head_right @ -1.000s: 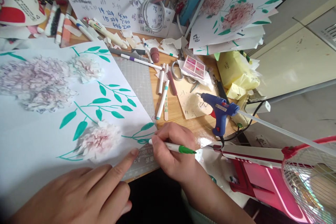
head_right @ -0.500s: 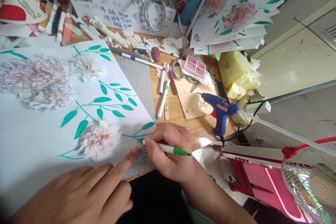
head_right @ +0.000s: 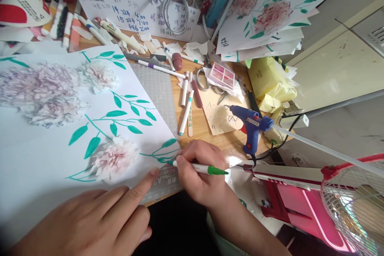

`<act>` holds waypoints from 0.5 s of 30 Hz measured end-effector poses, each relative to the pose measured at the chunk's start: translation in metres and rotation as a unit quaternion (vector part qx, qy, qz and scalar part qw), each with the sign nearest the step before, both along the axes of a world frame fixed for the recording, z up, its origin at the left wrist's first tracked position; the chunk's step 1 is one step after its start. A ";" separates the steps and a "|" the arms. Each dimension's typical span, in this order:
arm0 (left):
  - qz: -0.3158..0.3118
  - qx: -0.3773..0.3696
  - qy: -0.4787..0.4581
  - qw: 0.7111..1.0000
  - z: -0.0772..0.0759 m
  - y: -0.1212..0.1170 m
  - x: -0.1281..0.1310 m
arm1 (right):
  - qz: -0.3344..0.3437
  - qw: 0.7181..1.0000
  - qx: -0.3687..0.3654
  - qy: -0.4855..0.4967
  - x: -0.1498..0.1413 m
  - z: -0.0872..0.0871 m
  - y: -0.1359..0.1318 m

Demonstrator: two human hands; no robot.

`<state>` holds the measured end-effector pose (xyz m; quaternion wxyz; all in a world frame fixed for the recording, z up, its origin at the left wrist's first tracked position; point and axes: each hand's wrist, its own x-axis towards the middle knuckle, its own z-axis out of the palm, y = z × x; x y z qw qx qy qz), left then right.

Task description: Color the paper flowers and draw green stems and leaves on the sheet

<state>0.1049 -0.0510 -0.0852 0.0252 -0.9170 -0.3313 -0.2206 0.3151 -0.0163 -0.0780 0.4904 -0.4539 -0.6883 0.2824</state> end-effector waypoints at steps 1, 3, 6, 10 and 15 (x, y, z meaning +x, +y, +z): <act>-0.001 0.003 0.001 1.000 0.000 0.000 0.000 | -0.013 1.000 0.000 0.013 0.000 -0.001 -0.001; -0.002 0.005 0.003 1.000 0.000 0.000 0.000 | -0.022 0.999 0.001 0.040 0.000 -0.001 -0.001; -0.009 0.003 0.004 1.000 -0.002 -0.002 0.000 | 0.013 0.999 0.003 0.030 -0.002 0.000 0.001; 0.001 -0.008 -0.016 1.000 -0.004 -0.004 0.000 | 0.024 1.000 0.009 -0.018 -0.003 0.001 0.002; 0.003 -0.019 -0.044 0.999 -0.004 -0.002 0.004 | -0.001 1.000 0.004 0.017 -0.001 -0.001 -0.001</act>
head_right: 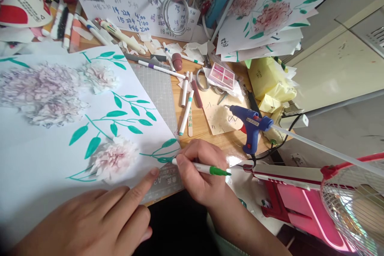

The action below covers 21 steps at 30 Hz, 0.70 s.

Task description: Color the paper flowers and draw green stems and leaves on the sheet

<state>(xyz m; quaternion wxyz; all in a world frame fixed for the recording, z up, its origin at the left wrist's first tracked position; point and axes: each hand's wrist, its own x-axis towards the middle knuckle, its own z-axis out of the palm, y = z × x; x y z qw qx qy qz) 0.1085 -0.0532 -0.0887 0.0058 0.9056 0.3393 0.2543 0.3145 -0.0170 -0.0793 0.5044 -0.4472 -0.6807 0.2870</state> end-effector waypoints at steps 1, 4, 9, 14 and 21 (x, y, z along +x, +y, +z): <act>-0.001 -0.001 0.000 1.000 0.000 0.000 0.000 | 0.012 1.000 0.004 -0.006 0.000 0.000 0.000; -0.005 -0.003 0.004 1.000 0.001 0.000 0.000 | 0.022 0.999 0.013 -0.032 -0.002 0.002 0.001; -0.014 0.016 0.044 0.999 0.002 0.000 -0.003 | 0.014 0.999 0.010 -0.030 -0.002 0.003 0.001; -0.003 0.011 0.047 0.999 0.004 0.002 -0.003 | -0.015 1.000 0.006 -0.012 -0.001 0.002 0.001; -0.012 0.008 0.047 0.999 0.006 0.004 -0.002 | -0.017 0.999 0.004 -0.030 -0.001 0.003 0.001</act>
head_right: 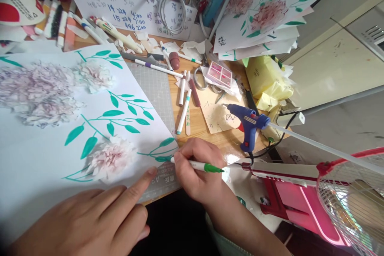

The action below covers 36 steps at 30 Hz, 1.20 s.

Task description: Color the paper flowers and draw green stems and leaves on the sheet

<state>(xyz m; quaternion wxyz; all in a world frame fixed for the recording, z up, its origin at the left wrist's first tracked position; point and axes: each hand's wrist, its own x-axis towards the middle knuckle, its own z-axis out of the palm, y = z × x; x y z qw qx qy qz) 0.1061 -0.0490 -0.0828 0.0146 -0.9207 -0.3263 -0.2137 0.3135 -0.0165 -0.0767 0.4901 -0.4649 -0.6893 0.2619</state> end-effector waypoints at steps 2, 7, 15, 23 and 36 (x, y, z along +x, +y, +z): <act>0.003 0.003 0.000 1.000 0.000 0.000 0.001 | -0.007 1.000 0.002 0.011 0.001 0.000 0.000; 0.007 -0.013 0.005 1.000 0.000 -0.002 0.002 | 0.012 1.000 0.005 -0.007 0.000 0.000 0.001; 0.003 0.001 -0.007 1.000 -0.002 -0.003 -0.002 | 0.024 1.000 0.008 -0.005 -0.001 0.003 0.002; 0.003 -0.001 0.006 1.000 -0.002 -0.004 -0.002 | -0.055 0.993 0.011 0.103 0.000 -0.008 0.001; -0.003 0.004 0.003 1.000 -0.004 -0.001 -0.001 | -0.061 0.997 -0.022 0.034 0.003 -0.004 -0.001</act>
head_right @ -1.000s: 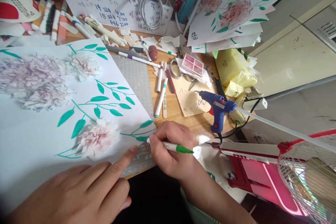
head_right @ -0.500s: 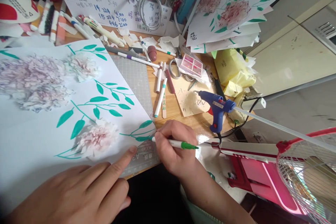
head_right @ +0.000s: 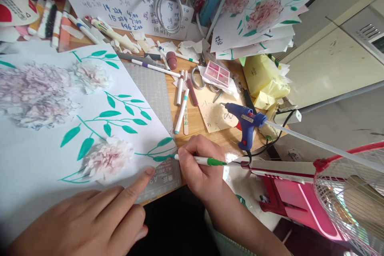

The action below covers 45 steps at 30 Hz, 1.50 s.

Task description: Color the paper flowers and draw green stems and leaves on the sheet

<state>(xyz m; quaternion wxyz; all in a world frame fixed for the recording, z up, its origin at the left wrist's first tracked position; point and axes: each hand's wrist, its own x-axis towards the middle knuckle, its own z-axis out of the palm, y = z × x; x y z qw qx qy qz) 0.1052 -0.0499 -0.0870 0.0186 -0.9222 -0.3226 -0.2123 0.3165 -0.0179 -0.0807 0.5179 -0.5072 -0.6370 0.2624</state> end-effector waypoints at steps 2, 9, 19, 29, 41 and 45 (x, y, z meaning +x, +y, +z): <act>0.001 -0.002 0.005 1.000 0.000 0.000 0.000 | -0.014 1.000 0.003 0.012 -0.001 -0.003 0.001; 0.004 0.000 0.000 1.000 0.000 -0.001 -0.001 | -0.026 0.998 0.018 0.048 -0.002 -0.006 0.003; 0.001 -0.002 0.007 1.000 0.001 -0.001 -0.001 | 0.021 0.998 0.013 0.054 -0.002 -0.004 0.002; 0.010 -0.006 0.003 1.000 0.002 -0.002 0.000 | 0.055 0.997 0.001 0.046 -0.003 -0.001 0.002; 0.004 0.005 -0.012 1.000 0.002 0.000 -0.001 | 0.088 0.996 0.014 -0.013 -0.004 0.005 0.004; 0.013 -0.002 -0.015 1.000 0.001 -0.002 0.000 | 0.131 0.991 0.024 -0.031 -0.005 0.007 0.007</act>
